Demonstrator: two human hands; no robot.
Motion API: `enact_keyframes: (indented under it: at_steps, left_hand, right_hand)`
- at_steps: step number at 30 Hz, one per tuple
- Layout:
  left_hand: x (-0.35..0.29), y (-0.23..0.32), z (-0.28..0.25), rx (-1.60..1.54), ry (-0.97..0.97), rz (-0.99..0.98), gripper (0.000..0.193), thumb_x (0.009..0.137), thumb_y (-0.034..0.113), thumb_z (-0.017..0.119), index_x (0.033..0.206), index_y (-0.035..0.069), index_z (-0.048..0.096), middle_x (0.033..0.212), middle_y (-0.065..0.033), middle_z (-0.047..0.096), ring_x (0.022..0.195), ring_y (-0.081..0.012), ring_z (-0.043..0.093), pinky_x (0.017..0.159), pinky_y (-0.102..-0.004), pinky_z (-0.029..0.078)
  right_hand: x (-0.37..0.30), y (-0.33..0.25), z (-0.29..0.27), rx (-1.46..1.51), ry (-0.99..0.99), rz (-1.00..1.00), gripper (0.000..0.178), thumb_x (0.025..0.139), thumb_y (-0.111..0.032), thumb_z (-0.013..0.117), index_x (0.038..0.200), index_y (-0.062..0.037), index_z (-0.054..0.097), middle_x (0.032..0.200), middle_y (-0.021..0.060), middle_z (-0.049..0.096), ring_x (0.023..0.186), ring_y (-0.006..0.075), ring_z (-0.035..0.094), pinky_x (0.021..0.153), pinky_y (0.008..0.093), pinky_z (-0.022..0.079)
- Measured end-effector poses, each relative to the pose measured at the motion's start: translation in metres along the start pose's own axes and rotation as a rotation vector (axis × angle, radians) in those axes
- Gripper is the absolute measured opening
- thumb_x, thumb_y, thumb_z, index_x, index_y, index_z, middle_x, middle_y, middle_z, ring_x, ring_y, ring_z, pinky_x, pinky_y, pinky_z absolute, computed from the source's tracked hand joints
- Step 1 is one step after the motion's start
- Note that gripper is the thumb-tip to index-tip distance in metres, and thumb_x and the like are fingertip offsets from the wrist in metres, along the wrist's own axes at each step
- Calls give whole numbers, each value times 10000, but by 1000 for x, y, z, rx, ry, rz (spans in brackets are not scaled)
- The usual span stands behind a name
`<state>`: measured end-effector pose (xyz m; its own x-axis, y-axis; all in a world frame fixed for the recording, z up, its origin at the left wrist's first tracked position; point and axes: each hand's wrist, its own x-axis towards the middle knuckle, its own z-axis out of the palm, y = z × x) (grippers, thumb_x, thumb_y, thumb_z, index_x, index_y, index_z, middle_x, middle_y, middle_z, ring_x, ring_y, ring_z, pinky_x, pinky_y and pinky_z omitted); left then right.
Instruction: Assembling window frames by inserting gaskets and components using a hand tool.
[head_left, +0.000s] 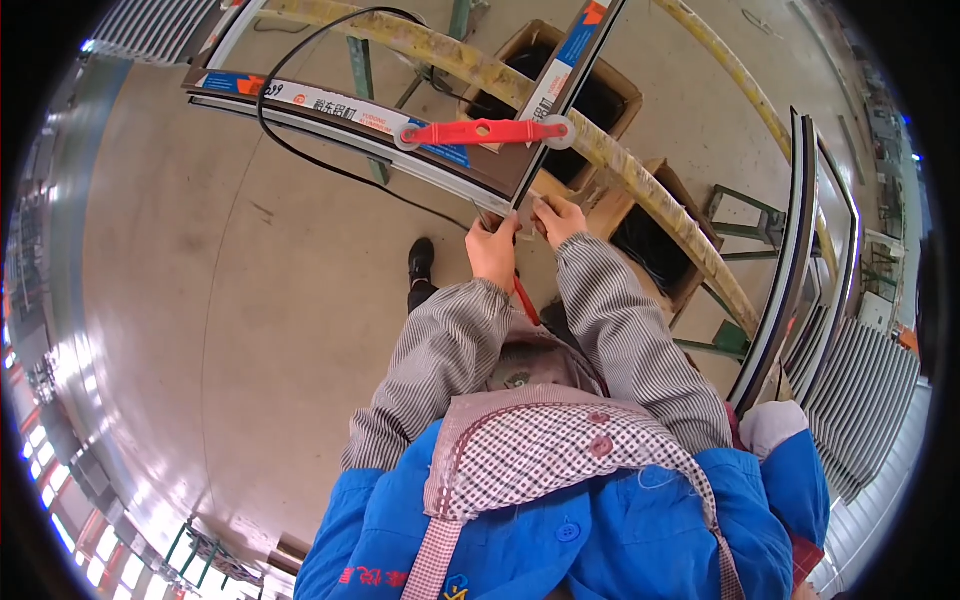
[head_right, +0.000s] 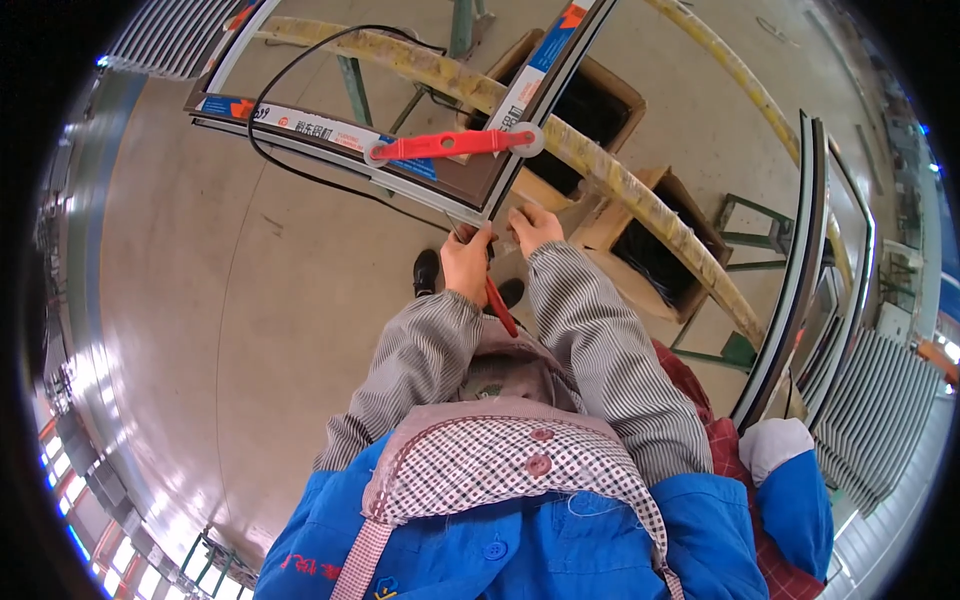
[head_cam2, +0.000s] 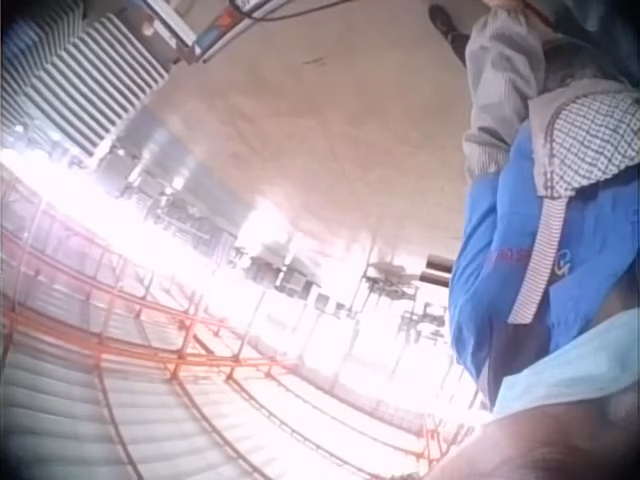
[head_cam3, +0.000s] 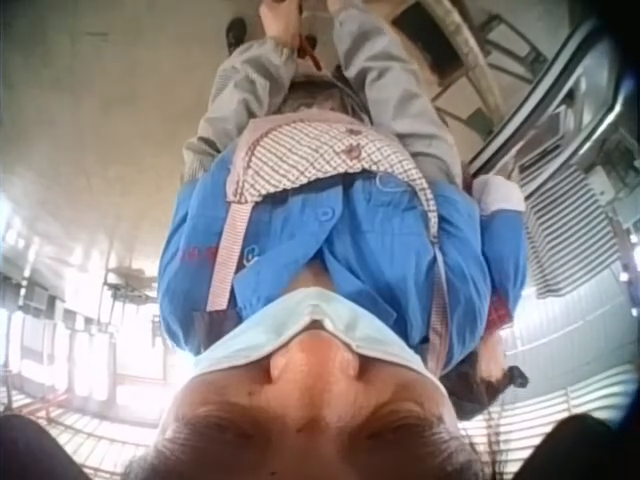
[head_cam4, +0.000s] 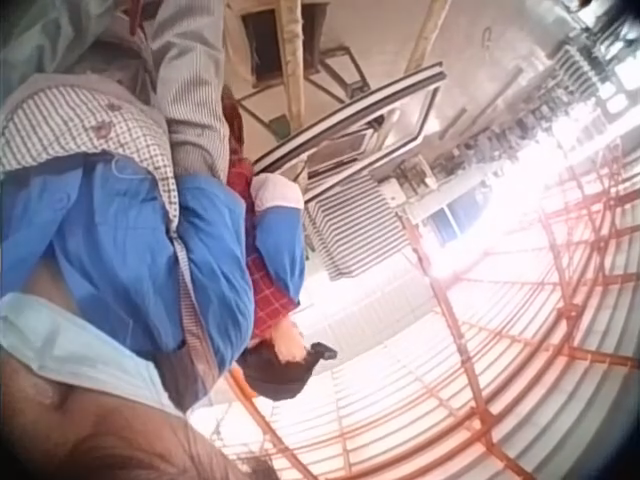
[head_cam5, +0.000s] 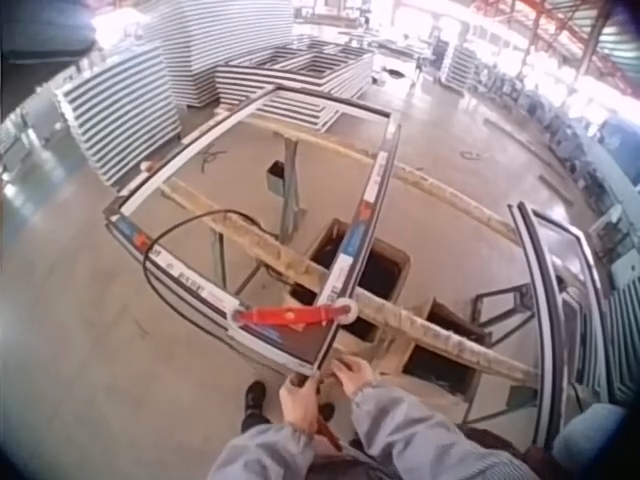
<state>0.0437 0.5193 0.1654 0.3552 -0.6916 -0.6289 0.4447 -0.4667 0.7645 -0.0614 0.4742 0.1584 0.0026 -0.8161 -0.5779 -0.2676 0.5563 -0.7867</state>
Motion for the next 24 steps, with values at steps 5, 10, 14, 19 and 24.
enact_keyframes:
  at_steps: [5,10,14,19,24]
  left_hand:
    - [1,9,-4,-143,-49,-109,162,760,126,631,740,-9,545,699,-45,576,611,-107,493,570,-256,397]
    - [19,10,-30,267,-261,-30,248,762,218,628,728,-21,573,661,-56,589,600,-117,522,570,-261,409]
    - [27,5,-77,724,-343,336,289,781,262,607,831,-22,602,653,-55,607,608,-166,575,554,-287,436]
    - [6,70,-64,1099,-226,493,297,755,313,609,851,32,609,714,-132,618,705,-293,600,620,-369,456]
    - [15,86,-48,1280,-188,621,274,745,301,600,873,59,589,789,-127,606,753,-327,576,640,-419,449]
  right_hand:
    - [-11,17,-2,-180,45,-30,266,846,-251,511,717,-26,570,504,1,468,434,80,409,419,249,314]
    - [-21,18,3,-240,36,-3,279,809,-274,513,745,-11,584,559,73,531,532,149,512,520,300,400]
    - [-26,11,4,-230,-15,29,249,818,-253,519,811,-12,581,602,78,553,560,144,525,538,296,415]
    - [-29,22,8,-153,-134,44,192,811,-187,559,884,-9,570,647,56,569,579,121,525,536,280,421]
    - [-31,11,26,160,-196,81,223,793,-209,608,840,3,557,628,44,554,518,85,491,461,260,391]
